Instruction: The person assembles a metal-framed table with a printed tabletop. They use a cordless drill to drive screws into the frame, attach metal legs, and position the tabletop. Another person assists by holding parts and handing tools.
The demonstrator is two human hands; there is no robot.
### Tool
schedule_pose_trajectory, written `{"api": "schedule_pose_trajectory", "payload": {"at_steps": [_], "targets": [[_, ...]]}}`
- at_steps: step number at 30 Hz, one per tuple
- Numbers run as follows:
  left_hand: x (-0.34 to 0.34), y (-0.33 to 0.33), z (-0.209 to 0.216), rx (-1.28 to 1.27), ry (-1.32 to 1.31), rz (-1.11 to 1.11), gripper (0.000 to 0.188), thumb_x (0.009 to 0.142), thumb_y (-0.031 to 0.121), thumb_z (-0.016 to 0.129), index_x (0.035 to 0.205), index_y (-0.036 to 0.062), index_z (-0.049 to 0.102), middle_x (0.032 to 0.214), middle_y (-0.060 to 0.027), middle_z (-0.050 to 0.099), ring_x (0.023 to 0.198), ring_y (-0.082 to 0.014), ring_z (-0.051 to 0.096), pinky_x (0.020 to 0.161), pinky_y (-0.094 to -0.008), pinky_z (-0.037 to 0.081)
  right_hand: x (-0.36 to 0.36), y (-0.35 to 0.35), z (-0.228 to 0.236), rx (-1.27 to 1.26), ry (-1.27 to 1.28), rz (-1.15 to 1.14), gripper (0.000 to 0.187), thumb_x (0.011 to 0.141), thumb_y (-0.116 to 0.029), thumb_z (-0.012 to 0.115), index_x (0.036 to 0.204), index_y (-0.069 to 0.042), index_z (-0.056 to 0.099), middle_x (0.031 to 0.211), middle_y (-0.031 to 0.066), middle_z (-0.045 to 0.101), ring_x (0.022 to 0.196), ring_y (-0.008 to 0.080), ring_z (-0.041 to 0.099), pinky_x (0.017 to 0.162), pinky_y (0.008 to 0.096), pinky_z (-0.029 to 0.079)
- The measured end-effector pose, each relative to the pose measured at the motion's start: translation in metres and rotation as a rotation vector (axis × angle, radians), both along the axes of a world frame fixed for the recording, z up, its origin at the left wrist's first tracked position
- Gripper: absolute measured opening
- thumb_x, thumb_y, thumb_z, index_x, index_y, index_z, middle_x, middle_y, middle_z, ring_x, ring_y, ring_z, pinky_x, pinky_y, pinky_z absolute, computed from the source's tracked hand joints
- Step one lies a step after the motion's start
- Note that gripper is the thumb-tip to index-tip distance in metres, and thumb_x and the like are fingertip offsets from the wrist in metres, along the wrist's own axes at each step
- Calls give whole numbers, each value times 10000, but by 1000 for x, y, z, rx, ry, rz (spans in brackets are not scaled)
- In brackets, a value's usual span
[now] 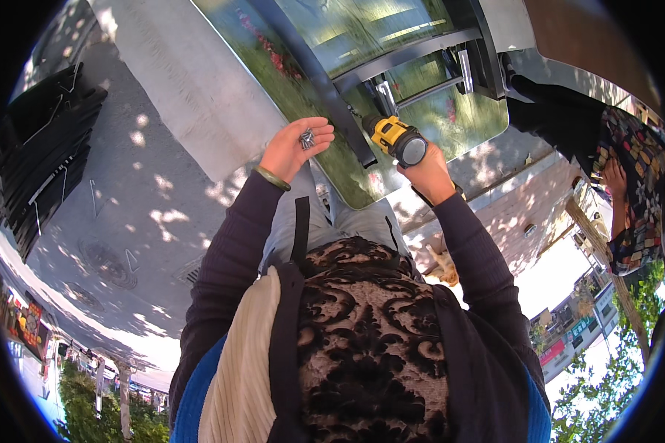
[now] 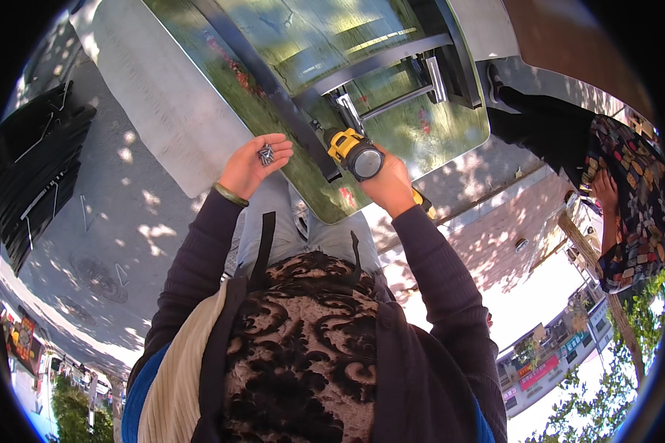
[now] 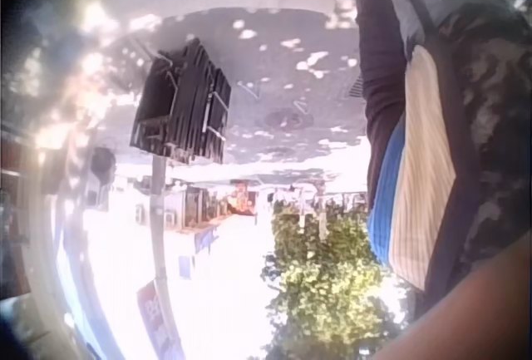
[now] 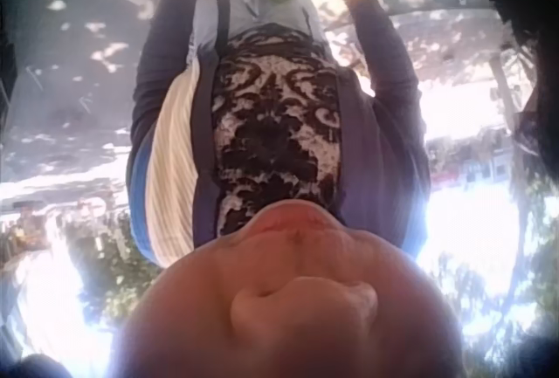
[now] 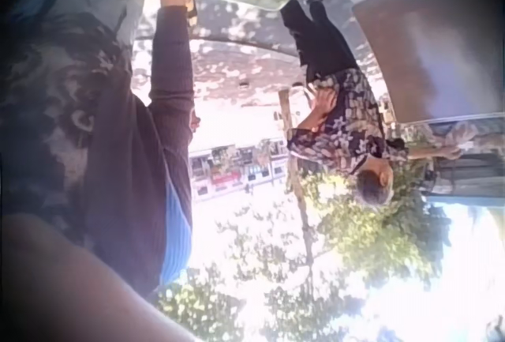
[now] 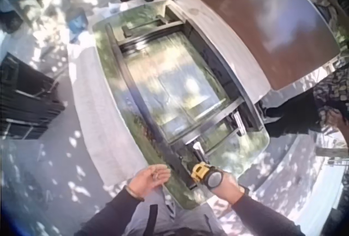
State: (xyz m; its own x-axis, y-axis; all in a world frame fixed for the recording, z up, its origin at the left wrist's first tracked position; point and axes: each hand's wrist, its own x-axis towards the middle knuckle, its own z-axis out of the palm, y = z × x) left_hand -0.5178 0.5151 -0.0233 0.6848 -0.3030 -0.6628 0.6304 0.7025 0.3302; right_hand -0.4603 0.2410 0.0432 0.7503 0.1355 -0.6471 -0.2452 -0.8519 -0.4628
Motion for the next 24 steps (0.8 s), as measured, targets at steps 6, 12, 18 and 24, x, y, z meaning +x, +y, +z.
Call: {"api": "schedule_pose_trajectory", "payload": {"at_steps": [6,12,18,24], "targets": [[11,-35,40,-185,-43,73,458,977,196,365,1324,-104,367,1331,-246,449,1219,-319,488,1031,-410,423,-38,-47,64,293,-145,-120,354,675,-87,768,994,2,642,868,89,696,795,156,673,723,280,517],[15,-77,65,-206,-145,23,389,970,112,398,1294,-104,397,1290,-237,486,1152,-299,546,980,-396,478,-70,-88,128,459,-77,-278,350,724,-36,732,1053,3,620,973,69,678,876,140,647,785,283,507],[17,-115,82,-306,-82,24,337,985,246,464,1175,-29,511,1141,-134,589,1006,-202,611,889,-328,538,-96,-108,140,579,-118,-427,410,725,-3,723,1108,13,577,1011,75,664,909,147,638,806,289,505],[28,-141,78,-416,-117,-11,311,985,247,461,1126,-20,536,1063,-112,610,902,-152,616,814,-291,556,-100,-115,154,537,-134,-460,422,721,-3,728,1114,7,575,1021,74,662,918,148,636,822,287,499]]}}
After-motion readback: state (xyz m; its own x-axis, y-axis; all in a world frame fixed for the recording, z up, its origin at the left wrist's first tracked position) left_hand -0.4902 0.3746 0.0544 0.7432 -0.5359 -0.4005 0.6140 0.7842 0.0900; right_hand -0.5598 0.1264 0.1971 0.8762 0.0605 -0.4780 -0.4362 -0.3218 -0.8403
